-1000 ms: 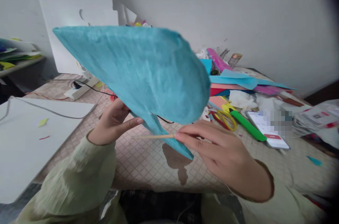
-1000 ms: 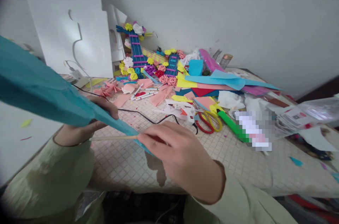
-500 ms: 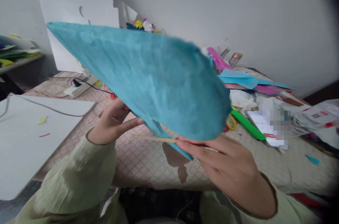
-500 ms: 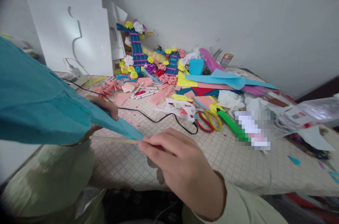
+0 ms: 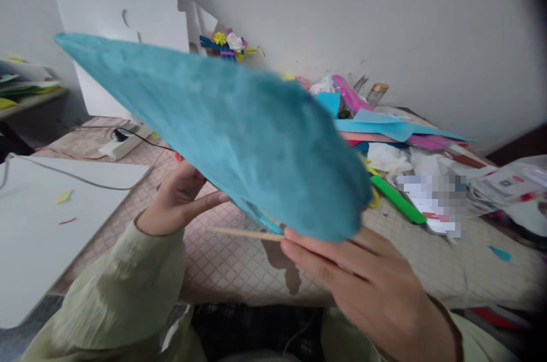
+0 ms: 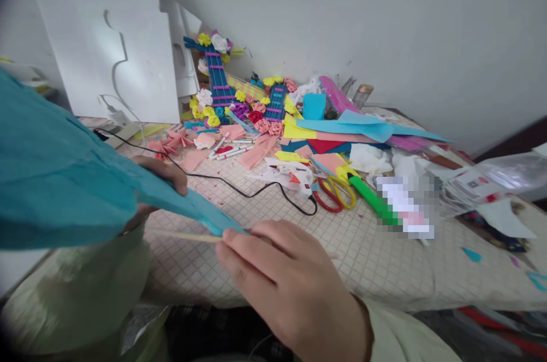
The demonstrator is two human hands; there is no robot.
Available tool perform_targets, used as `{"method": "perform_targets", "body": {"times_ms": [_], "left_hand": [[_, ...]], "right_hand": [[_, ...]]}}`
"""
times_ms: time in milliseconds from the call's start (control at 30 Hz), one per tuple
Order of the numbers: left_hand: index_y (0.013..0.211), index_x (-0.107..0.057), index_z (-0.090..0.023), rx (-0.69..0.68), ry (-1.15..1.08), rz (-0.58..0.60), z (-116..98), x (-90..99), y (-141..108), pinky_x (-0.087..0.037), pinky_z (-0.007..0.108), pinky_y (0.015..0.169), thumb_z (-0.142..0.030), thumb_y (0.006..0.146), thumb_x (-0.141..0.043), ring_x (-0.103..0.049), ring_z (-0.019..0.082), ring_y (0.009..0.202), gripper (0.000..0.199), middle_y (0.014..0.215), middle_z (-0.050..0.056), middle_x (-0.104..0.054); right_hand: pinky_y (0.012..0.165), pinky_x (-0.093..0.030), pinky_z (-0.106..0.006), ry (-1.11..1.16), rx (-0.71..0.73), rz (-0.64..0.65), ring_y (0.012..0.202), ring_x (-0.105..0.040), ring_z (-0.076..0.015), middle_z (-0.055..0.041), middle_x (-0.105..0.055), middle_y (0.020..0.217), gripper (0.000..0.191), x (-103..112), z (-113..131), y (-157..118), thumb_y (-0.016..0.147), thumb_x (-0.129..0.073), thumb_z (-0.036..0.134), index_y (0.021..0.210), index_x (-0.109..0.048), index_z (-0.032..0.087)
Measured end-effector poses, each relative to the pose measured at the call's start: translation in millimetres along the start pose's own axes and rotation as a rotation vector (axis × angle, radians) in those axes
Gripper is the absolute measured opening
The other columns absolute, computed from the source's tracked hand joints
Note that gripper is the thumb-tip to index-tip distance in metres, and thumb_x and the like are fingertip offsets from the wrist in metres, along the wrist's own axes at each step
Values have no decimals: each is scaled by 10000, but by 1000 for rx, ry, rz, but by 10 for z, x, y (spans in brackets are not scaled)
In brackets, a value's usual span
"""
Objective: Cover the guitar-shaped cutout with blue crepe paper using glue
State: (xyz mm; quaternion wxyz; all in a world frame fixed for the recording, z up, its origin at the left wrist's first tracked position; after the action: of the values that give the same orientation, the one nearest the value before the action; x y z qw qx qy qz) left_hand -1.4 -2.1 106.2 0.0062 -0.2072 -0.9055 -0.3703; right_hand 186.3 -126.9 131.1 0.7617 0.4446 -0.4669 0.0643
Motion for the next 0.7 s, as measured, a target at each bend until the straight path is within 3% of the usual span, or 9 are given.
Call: {"method": "perform_targets", "body": {"times_ms": [100,233,433,700], "left_hand": [[933,-595,-161,-24,-44,76,-55,-39,14,-505,257,691,-125,692,-676,-597,155,794,256,794,36,-645],[907,-600,-165,64,-87,4,-56,-7,7,-502,233,654,-54,708,-635,-591,131,745,230,789,17,-643],[933,-591,-166,53,-84,-3,-43,4,-21,-513,219,638,-34,702,-633,-590,126,742,269,785,16,-638],[959,-591,-159,41,-62,-39,-29,11,-29,-528,238,675,8,691,-617,-593,132,776,316,791,16,-628]], "right_hand": [[694,-538,-314,-51,39,15,818,-611,-158,-20,-675,1043,256,6,18,-19,848,-503,117,1063,-623,185],[721,-537,-308,-33,-7,-21,842,-615,-158,-15,-684,1010,248,88,-48,-26,843,-511,127,1042,-633,211],[799,-511,-261,-126,-21,-32,902,-608,-159,-55,-680,980,315,279,-157,-58,818,-435,42,1040,-624,161],[887,-447,-243,-277,-106,7,957,-576,-137,-12,-633,1038,344,244,-347,-162,817,-449,45,1084,-587,214]]}}
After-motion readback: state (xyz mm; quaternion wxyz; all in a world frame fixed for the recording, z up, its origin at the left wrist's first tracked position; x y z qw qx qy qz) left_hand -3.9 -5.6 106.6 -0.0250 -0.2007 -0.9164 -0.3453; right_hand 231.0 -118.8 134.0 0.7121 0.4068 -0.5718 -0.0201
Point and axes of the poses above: each hand's wrist, its own y-axis towards the middle knuckle, its own x-axis out of the back of the hand, z = x × y, the point moved 6 cm from there along y, towards the middle knuckle
